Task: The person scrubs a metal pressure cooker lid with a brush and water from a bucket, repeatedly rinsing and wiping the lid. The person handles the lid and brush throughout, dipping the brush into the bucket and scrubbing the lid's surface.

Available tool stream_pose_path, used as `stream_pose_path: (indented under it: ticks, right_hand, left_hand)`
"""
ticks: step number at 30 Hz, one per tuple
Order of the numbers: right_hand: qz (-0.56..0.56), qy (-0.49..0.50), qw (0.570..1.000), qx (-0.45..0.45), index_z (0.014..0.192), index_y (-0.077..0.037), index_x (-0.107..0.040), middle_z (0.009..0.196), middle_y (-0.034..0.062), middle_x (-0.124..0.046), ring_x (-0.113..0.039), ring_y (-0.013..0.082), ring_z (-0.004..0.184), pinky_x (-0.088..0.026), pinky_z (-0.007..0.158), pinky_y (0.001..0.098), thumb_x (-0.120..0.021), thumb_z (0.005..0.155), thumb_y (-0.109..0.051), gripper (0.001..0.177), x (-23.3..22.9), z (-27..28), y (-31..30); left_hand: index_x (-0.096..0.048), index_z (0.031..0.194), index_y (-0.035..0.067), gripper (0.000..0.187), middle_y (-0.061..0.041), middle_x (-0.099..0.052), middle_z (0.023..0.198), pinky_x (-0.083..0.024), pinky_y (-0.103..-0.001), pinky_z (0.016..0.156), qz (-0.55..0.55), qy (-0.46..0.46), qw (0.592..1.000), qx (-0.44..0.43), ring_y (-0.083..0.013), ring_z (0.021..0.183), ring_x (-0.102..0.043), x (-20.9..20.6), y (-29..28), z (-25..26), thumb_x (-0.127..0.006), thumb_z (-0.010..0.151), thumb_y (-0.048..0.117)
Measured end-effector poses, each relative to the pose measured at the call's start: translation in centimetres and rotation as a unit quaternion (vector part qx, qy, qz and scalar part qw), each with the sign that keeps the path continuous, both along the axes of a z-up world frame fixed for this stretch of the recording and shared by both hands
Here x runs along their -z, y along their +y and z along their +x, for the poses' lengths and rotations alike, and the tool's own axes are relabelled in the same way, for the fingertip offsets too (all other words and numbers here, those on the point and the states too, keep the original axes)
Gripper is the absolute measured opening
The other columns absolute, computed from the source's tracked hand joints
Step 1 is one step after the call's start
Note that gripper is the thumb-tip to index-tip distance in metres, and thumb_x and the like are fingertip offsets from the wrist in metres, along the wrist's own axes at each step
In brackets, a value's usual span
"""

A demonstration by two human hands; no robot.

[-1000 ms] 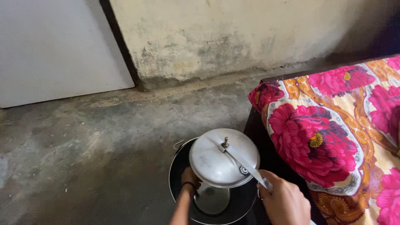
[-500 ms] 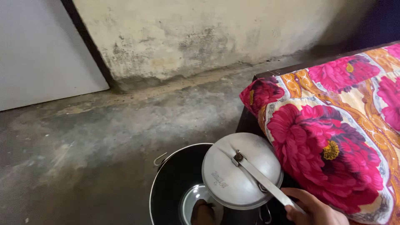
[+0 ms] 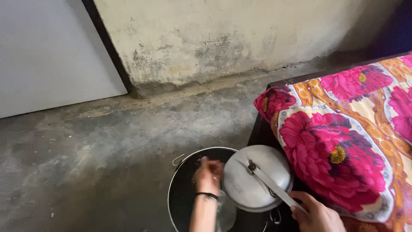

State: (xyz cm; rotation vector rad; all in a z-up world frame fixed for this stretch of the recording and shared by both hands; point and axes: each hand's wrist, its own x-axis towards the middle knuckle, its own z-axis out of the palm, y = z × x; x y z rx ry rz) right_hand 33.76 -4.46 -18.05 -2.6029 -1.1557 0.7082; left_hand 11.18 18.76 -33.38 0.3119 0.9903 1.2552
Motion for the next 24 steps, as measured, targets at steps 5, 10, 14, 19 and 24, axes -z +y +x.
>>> stream_pose_path:
  ticks: [5, 10, 14, 19, 24]
  right_hand:
    - [0.047, 0.089, 0.995, 0.002, 0.128, -0.027, -0.072, 0.088, 0.0046, -0.081, -0.078, 0.0144, 0.091, -0.061, 0.089, 0.0311, -0.077, 0.089, -0.019, 0.041, -1.5, -3.0, 0.1]
    - [0.181, 0.231, 0.955, -0.040, 0.122, -0.009, -0.079, 0.074, 0.0108, -0.074, -0.074, 0.0141, 0.066, -0.058, 0.068, 0.0292, -0.066, 0.069, 0.010, 0.058, 1.4, -2.7, -1.1]
    - [0.140, 0.344, 0.927, 0.050, 0.124, -0.005, -0.078, 0.065, 0.0093, -0.068, -0.049, 0.0154, 0.048, -0.038, 0.047, 0.0315, -0.067, 0.090, -0.001, 0.036, 1.5, -2.0, -2.1]
    - [0.214, 0.334, 0.916, 0.067, 0.127, -0.005, -0.075, 0.062, 0.0092, -0.068, -0.049, 0.0152, 0.046, -0.038, 0.043, 0.0311, -0.064, 0.090, 0.001, 0.039, 1.1, -3.4, -2.0]
    - [0.176, 0.343, 0.922, 0.026, 0.128, -0.009, -0.077, 0.059, 0.0048, -0.062, -0.050, 0.0116, 0.048, -0.041, 0.046, 0.0284, -0.073, 0.090, -0.004, 0.038, 0.6, -4.5, -2.4]
  left_hand:
    - [-0.066, 0.129, 0.008, 0.042, -0.012, -0.074, 0.124, -0.060, -0.039, 0.098, 0.152, 0.472, 0.851, 0.173, -0.0227, 0.111, -0.073, -13.4, -11.3, 3.1, -0.045, 0.102, 0.032]
    - [-0.043, 0.145, -0.003, 0.054, -0.022, -0.050, 0.149, -0.024, -0.061, 0.114, 0.282, 0.743, 0.588, 0.154, -0.0351, 0.138, -0.046, -17.1, -16.6, 1.0, -0.051, 0.097, 0.020]
    - [-0.038, 0.144, -0.010, 0.056, -0.029, -0.041, 0.151, -0.018, -0.061, 0.117, 0.302, 0.785, 0.510, 0.181, -0.0430, 0.144, -0.034, -16.9, -19.6, 1.5, -0.050, 0.099, 0.019]
    - [-0.034, 0.147, -0.010, 0.059, -0.027, -0.034, 0.157, -0.017, -0.054, 0.117, 0.356, 0.769, 0.500, 0.178, -0.0389, 0.147, -0.028, -17.2, -19.8, 2.3, -0.039, 0.099, 0.024]
    - [-0.029, 0.153, -0.003, 0.059, -0.021, -0.028, 0.161, -0.015, -0.051, 0.122, 0.321, 0.779, 0.483, 0.237, -0.0317, 0.151, -0.025, -17.8, -14.3, -1.5, -0.024, 0.105, 0.032]
